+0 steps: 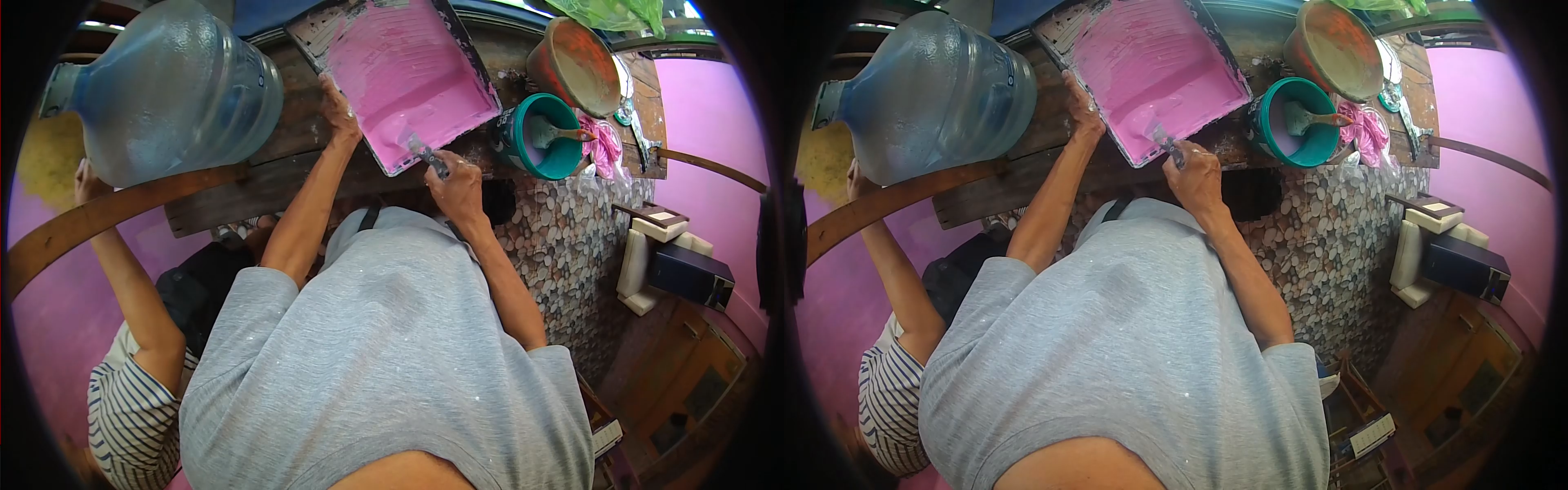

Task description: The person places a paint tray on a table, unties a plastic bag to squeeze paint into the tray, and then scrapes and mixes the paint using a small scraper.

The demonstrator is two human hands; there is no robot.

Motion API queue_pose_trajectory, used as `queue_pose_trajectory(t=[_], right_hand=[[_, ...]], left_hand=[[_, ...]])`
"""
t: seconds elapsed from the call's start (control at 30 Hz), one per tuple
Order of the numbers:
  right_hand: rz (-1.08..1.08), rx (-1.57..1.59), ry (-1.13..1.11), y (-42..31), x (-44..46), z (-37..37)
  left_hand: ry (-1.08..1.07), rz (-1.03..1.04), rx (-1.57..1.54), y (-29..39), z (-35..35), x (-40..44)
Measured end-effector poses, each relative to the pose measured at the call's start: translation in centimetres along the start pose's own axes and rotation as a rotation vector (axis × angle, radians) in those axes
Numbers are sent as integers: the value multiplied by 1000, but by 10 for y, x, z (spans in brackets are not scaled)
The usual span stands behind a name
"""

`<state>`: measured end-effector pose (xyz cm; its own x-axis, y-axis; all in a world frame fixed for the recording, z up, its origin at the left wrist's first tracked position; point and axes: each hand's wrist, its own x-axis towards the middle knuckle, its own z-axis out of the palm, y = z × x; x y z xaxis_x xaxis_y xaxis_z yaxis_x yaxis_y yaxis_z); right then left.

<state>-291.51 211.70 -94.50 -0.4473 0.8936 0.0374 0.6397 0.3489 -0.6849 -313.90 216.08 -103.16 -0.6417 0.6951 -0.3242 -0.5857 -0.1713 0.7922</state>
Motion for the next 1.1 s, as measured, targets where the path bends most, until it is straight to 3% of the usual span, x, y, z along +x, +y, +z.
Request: queue_pose_trajectory(t=[0.07, 0.17, 0.37, 0.47, 0.5, 0.63, 0.7, 0.83, 0.93, 1.1], right_hand=[[-42, -46, 104, 7, 6, -3], [52, -170, 94, 12, 9, -8], [-73, -48, 16, 3, 6, -5], [-12, -150, 92, 7, 9, -10], [63, -201, 65, 3, 9, -13], [12, -228, -23, 0, 1, -5], [-64, -71, -10, -2, 2, -6], [86, -219, 37, 2, 1, -10], [-51, -197, 1, -5, -3, 0], [6, -35, 27, -8, 8, -5]], left_hand=[[-5, 9, 21, -2, -3, 3], [-3, 33, 38, -6, -6, 5], [1, 35, -54, -5, -2, 5], [19, 50, -54, -5, 0, 4], [19, 49, -53, -4, 1, 2], [3, 68, 36, 2, 6, -2], [-9, 71, 41, 1, 8, -4], [13, 119, 80, -3, 3, -2], [-11, 93, 72, -2, 2, -1], [44, 89, 110, -7, -3, 5]])
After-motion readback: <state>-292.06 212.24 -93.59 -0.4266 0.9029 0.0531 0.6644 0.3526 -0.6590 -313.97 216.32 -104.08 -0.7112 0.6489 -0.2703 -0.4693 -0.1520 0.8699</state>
